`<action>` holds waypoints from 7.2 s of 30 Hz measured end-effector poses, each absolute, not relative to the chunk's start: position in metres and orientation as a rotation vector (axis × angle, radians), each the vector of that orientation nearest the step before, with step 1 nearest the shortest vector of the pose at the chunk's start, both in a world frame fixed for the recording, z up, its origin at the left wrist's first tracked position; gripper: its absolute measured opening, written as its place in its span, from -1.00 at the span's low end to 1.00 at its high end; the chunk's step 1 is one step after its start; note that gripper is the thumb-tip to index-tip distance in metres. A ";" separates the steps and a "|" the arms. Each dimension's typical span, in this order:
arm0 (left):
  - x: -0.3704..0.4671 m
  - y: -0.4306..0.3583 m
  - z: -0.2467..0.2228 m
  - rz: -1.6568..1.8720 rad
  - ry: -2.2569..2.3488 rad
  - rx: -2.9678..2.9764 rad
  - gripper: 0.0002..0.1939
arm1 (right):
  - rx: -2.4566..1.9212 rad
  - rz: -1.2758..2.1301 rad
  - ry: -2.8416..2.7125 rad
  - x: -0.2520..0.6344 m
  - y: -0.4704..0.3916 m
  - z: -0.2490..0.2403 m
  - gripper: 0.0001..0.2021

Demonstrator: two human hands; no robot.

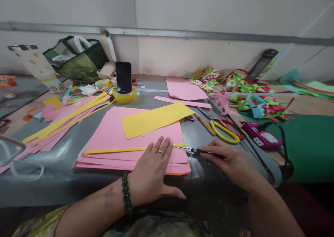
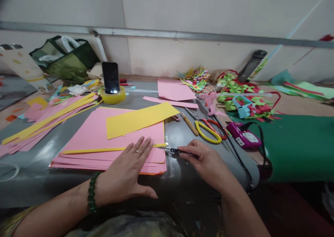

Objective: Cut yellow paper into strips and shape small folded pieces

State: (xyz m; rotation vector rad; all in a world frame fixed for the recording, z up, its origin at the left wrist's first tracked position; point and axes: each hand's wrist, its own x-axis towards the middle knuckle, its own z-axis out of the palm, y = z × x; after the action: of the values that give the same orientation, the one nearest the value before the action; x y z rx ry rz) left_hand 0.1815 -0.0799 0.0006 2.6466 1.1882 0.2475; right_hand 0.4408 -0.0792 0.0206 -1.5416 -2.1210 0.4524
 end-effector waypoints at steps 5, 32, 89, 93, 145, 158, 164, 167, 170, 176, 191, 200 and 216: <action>0.182 -0.079 0.002 0.245 1.186 2.656 0.24 | -1.526 0.459 -2.140 0.440 -0.083 0.018 -0.71; 0.171 -0.077 0.009 0.152 1.260 2.582 0.21 | -1.521 0.470 -2.139 0.424 -0.070 0.014 -0.77; 0.167 -0.073 0.004 0.202 1.243 2.621 0.29 | -1.515 0.437 -2.067 0.424 -0.081 0.013 -0.82; 0.166 -0.074 0.004 0.200 1.247 2.625 0.30 | -1.523 0.442 -2.057 0.425 -0.084 0.014 -0.82; 0.174 -0.073 0.006 0.191 1.256 2.611 0.25 | -1.542 0.500 -2.046 0.420 -0.085 0.017 -0.85; 0.149 -0.082 0.007 0.086 1.323 2.621 0.25 | -1.527 0.492 -2.042 0.416 -0.080 0.013 -0.83; 0.151 -0.082 0.008 0.080 1.338 2.630 0.25 | -1.559 0.485 -2.030 0.423 -0.084 0.015 -0.79; 0.151 -0.083 0.010 0.037 1.349 2.631 0.26 | -1.558 0.492 -2.034 0.417 -0.084 0.016 -0.80; 0.152 -0.083 0.010 0.014 1.366 2.633 0.26 | -1.538 0.515 -2.041 0.413 -0.082 0.016 -0.81; 0.153 -0.082 0.007 0.014 1.374 2.638 0.28 | -1.523 0.537 -2.035 0.420 -0.084 0.017 -0.76; 0.149 -0.087 0.007 0.086 1.335 2.653 0.19 | -1.561 0.542 -2.035 0.423 -0.086 0.020 -0.76; 0.175 -0.078 0.006 0.201 1.417 2.634 0.21 | -1.521 0.554 -2.027 0.420 -0.060 0.023 -0.75; 0.176 -0.074 0.002 0.142 1.381 2.677 0.32 | -1.493 0.562 -2.000 0.427 -0.063 0.015 -0.73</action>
State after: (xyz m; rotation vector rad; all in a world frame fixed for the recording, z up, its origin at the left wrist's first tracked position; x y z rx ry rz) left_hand 0.1764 -0.0740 0.0023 2.6769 1.3812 0.1423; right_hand 0.4272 -0.0633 0.0150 -1.4926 -2.0005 0.5620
